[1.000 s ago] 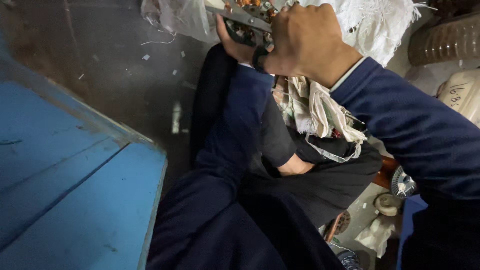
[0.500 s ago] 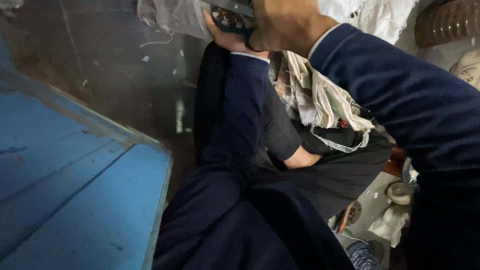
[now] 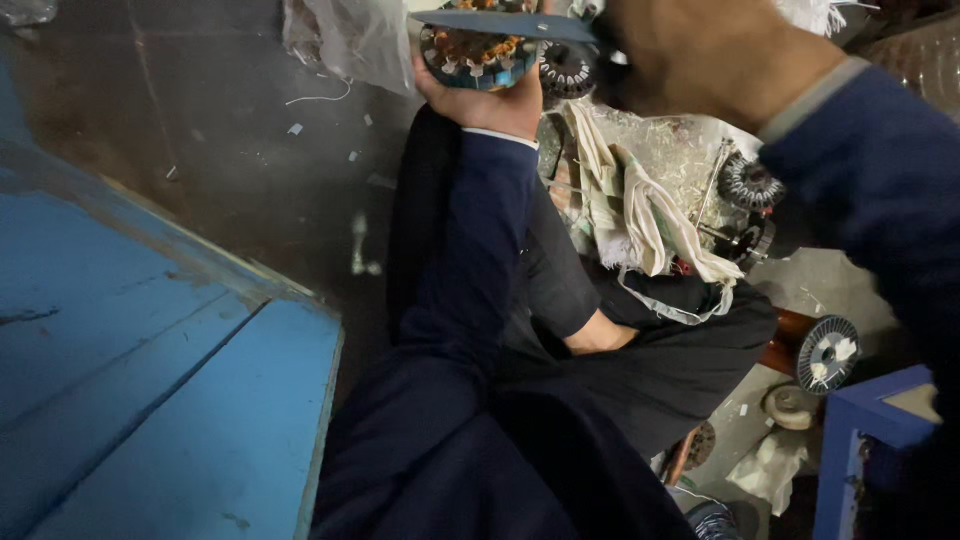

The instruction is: The person sits on the floor and handles small copper wire pieces, placing them into a plastic bag. They then pick up a circular electrical component with copper windings and use a metal tool to adjust or secure the windings on the component.

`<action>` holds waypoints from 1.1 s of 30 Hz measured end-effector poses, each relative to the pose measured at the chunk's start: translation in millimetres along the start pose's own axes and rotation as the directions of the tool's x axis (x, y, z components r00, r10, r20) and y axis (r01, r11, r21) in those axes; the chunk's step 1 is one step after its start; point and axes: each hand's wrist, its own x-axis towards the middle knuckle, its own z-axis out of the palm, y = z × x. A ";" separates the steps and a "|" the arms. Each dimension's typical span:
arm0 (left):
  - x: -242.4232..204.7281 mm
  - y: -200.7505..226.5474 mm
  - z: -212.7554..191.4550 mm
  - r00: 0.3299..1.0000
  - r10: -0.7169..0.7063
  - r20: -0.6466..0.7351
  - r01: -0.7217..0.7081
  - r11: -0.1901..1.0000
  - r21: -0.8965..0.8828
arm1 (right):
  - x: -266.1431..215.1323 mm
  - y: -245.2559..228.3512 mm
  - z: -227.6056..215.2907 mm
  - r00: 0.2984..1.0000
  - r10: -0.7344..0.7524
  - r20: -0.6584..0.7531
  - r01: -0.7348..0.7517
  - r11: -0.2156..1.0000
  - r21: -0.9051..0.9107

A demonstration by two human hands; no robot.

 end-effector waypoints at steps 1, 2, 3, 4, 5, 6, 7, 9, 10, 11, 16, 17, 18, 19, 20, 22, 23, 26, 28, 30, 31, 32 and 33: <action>0.1 2.2 0.8 0.994 0.024 -0.102 -0.025 1.000 -0.006 | -11.6 -2.1 -10.7 0.990 0.063 0.128 -0.057 0.997 -0.052; -1.2 4.4 0.7 0.998 0.020 -0.062 -0.021 1.000 -0.014 | -23.2 -5.7 -19.1 0.959 0.131 0.250 -0.106 0.988 -0.112; -2.7 7.0 0.8 1.000 0.017 -0.019 -0.017 1.000 -0.022 | -34.9 -11.2 -24.7 0.866 0.254 0.431 -0.221 0.967 -0.127; -4.2 9.4 1.2 1.000 0.014 0.024 -0.013 0.999 -0.030 | -48.1 -17.7 -27.7 0.723 0.362 0.589 -0.330 0.929 -0.166; -4.9 12.1 2.4 0.999 -0.015 0.031 0.015 1.000 -0.004 | -62.1 -26.7 -26.3 0.780 0.371 0.504 -0.393 0.917 -0.067; -5.5 15.8 4.3 0.998 -0.044 0.038 0.044 0.999 0.023 | -75.4 -37.1 -21.0 0.823 0.388 0.414 -0.442 0.896 0.038; -6.9 16.4 5.8 0.996 -0.075 0.042 0.073 0.996 0.048 | -89.0 -46.1 -14.8 0.851 0.414 0.323 -0.477 0.867 0.146; -8.8 11.6 12.3 0.983 -0.134 0.128 0.127 0.990 0.063 | -116.7 -61.1 -4.9 0.854 0.451 0.258 -0.517 0.792 0.324; -10.5 8.0 17.6 0.971 -0.163 0.172 0.153 0.986 0.074 | -128.1 -65.7 -1.0 0.851 0.474 0.225 -0.524 0.745 0.412; -14.1 4.3 23.1 0.949 -0.211 0.234 0.198 0.977 0.079 | -136.0 -70.7 4.2 0.826 0.517 0.227 -0.563 0.726 0.395; -30.1 -16.2 35.0 0.887 -0.238 0.395 0.230 0.971 0.069 | -144.9 -76.4 31.3 0.744 0.653 0.142 -0.649 0.657 0.383; -31.2 -18.0 32.5 0.903 -0.228 0.363 0.217 0.974 0.073 | -141.7 -71.2 34.4 0.719 0.670 0.187 -0.680 0.622 0.388; -31.6 -18.8 29.4 0.918 -0.218 0.331 0.203 0.976 0.077 | -133.6 -64.2 39.1 0.692 0.684 0.231 -0.710 0.585 0.392; -30.5 -19.6 26.4 0.931 -0.207 0.299 0.191 0.978 0.082 | -123.5 -57.5 43.5 0.663 0.696 0.275 -0.739 0.548 0.393; -29.1 -19.3 23.8 0.951 -0.183 0.250 0.172 0.983 0.067 | -112.5 -52.4 47.6 0.685 0.685 0.247 -0.720 0.585 0.372; -25.6 -18.4 20.4 0.980 -0.129 0.151 0.126 0.992 0.034 | -91.7 -40.3 52.4 0.730 0.655 0.192 -0.678 0.661 0.321; -24.2 -17.1 19.2 0.984 -0.103 0.142 0.101 0.995 0.025 | -84.6 -34.6 52.7 0.755 0.628 0.190 -0.655 0.704 0.275; -20.0 -10.4 17.8 0.995 -0.033 0.097 0.034 0.999 -0.007 | -63.3 -20.7 51.1 0.841 0.526 0.130 -0.540 0.834 0.117; -18.8 -9.1 16.6 0.999 -0.004 0.041 0.005 0.999 -0.038 | -52.1 -12.4 42.7 0.905 0.424 0.020 -0.424 0.905 -0.026; -23.6 -7.0 14.6 0.998 0.001 -0.061 -0.003 0.999 -0.035 | -35.3 -3.9 29.3 0.915 0.383 0.125 -0.372 0.923 -0.102; -25.5 -7.0 14.4 0.994 0.003 -0.111 -0.007 0.999 -0.034 | -26.8 0.8 19.7 0.915 0.363 0.177 -0.342 0.929 -0.139; -27.2 -8.7 14.5 0.994 0.038 -0.107 -0.043 0.998 -0.045 | -18.9 3.5 9.6 0.934 0.312 0.173 -0.293 0.948 -0.124; -28.8 -11.9 15.2 0.992 0.070 -0.100 -0.076 0.996 -0.056 | -11.3 5.8 -1.2 0.951 0.262 0.165 -0.246 0.963 -0.113</action>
